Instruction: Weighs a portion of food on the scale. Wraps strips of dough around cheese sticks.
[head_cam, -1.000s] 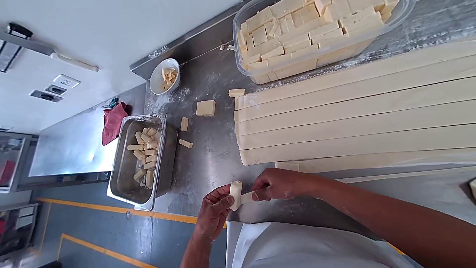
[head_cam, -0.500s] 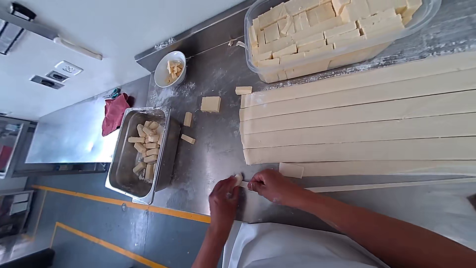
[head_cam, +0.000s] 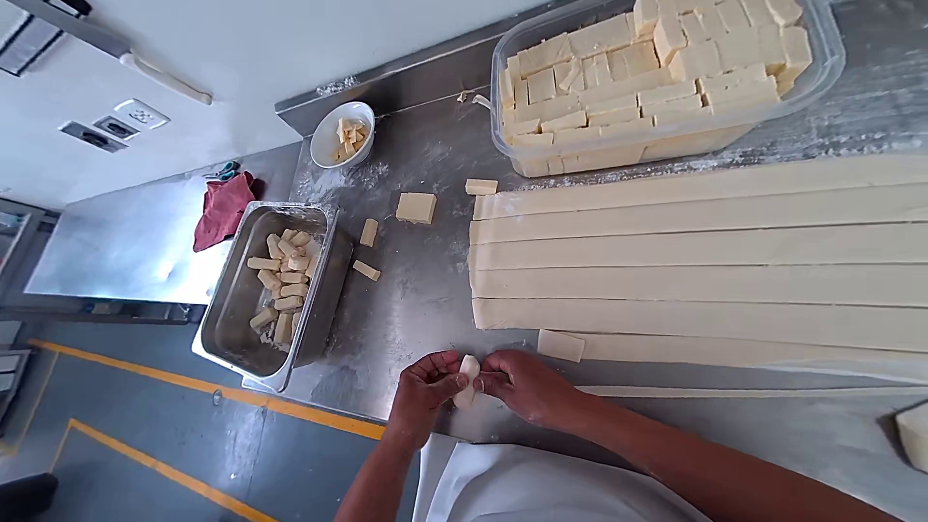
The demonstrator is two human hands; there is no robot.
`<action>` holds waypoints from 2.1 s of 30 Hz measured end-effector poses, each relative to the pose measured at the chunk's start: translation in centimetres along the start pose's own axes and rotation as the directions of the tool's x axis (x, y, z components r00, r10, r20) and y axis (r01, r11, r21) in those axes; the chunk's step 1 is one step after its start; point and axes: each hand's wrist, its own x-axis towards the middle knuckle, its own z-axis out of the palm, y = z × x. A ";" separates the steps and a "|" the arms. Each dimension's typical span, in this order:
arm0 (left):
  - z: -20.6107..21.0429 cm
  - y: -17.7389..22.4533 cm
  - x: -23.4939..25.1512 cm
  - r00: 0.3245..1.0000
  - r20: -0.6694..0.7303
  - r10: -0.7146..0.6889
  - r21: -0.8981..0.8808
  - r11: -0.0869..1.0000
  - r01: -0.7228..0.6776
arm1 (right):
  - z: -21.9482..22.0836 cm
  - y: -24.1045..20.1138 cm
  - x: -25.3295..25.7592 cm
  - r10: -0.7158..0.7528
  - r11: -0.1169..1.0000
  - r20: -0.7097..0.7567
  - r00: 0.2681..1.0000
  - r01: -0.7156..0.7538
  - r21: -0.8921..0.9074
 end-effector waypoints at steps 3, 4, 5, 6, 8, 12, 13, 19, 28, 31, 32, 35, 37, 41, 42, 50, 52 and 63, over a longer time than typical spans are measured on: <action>-0.2 1.0 -0.2 0.983 0.168 -0.070 -0.044 0.996 0.079 | -0.8 -0.5 -0.7 -0.072 0.995 0.002 0.997 0.072 -0.072; -0.1 1.1 -0.2 0.977 0.196 -0.080 -0.050 0.995 0.091 | -1.0 -0.5 -0.8 -0.096 0.991 -0.006 0.995 0.095 -0.094; 0.1 1.2 -0.4 0.973 0.213 -0.085 -0.064 0.993 0.100 | -1.1 -0.5 -0.8 -0.120 0.986 -0.018 0.993 0.117 -0.119; 0.2 1.2 -0.5 0.970 0.225 -0.089 -0.087 0.990 0.111 | -1.2 -0.4 -0.9 -0.142 0.979 -0.033 0.989 0.135 -0.155; 0.1 1.1 -0.7 0.960 0.260 -0.107 -0.150 0.977 0.149 | -1.5 -0.5 -0.9 -0.166 0.961 -0.045 0.985 0.151 -0.232; 0.2 0.8 -1.2 0.948 0.292 -0.123 -0.308 0.927 0.215 | -2.4 -0.9 -0.9 -0.162 0.948 -0.025 0.987 0.148 -0.283; 0.3 0.7 -1.3 0.950 0.288 -0.124 -0.333 0.917 0.221 | -2.5 -1.0 -0.9 -0.154 0.947 -0.016 0.988 0.143 -0.288; 1.4 -0.1 -2.0 0.980 0.172 -0.101 -0.366 0.917 0.159 | -2.1 -2.3 -1.3 -0.056 0.912 -0.006 0.998 0.048 -0.407; 1.5 -0.4 -2.7 0.999 0.048 -0.027 -0.174 0.984 0.035 | 0.4 1.2 0.9 -0.783 0.433 -0.129 0.608 0.384 -0.816; 1.0 -0.4 -3.1 1.000 0.018 -0.001 -0.226 0.974 0.005 | -0.1 1.6 1.8 -0.789 0.442 -0.150 0.596 0.382 -0.812; 0.6 -0.3 -3.2 1.000 0.002 0.010 -0.246 0.969 -0.009 | -0.6 1.2 1.8 -0.711 0.532 -0.196 0.676 0.333 -0.778; -0.6 0.5 -3.5 1.000 -0.025 0.005 -0.332 0.943 -0.013 | -2.5 -2.4 1.6 -0.219 0.756 -0.123 0.968 0.089 -0.648; -0.8 1.1 -3.6 1.000 -0.010 0.004 -0.369 0.929 -0.008 | -2.8 -4.0 1.9 -0.065 0.784 0.010 0.998 0.057 -0.618; 0.7 1.4 -3.3 0.997 0.024 0.077 -0.263 0.962 -0.068 | -3.3 -5.2 0.5 -0.182 0.802 0.031 0.983 0.166 -0.574; 1.1 1.2 -3.2 0.994 0.042 0.106 -0.207 0.974 -0.095 | -2.9 -4.8 0.0 -0.336 0.780 0.019 0.942 0.289 -0.555; 3.7 3.3 -3.6 0.987 0.144 0.070 -0.400 0.916 -0.006 | 0.9 -1.0 0.0 -0.848 0.490 -0.112 0.518 0.685 -0.540; 4.6 4.7 -3.4 0.994 0.101 -0.032 -0.417 0.906 0.072 | 1.6 -0.9 -0.5 -0.858 0.492 -0.140 0.494 0.714 -0.499; 7.4 4.7 -2.9 0.986 -0.150 0.079 -0.414 0.900 -0.135 | 1.4 -0.8 -0.9 -0.936 0.340 -0.158 0.316 0.682 -0.647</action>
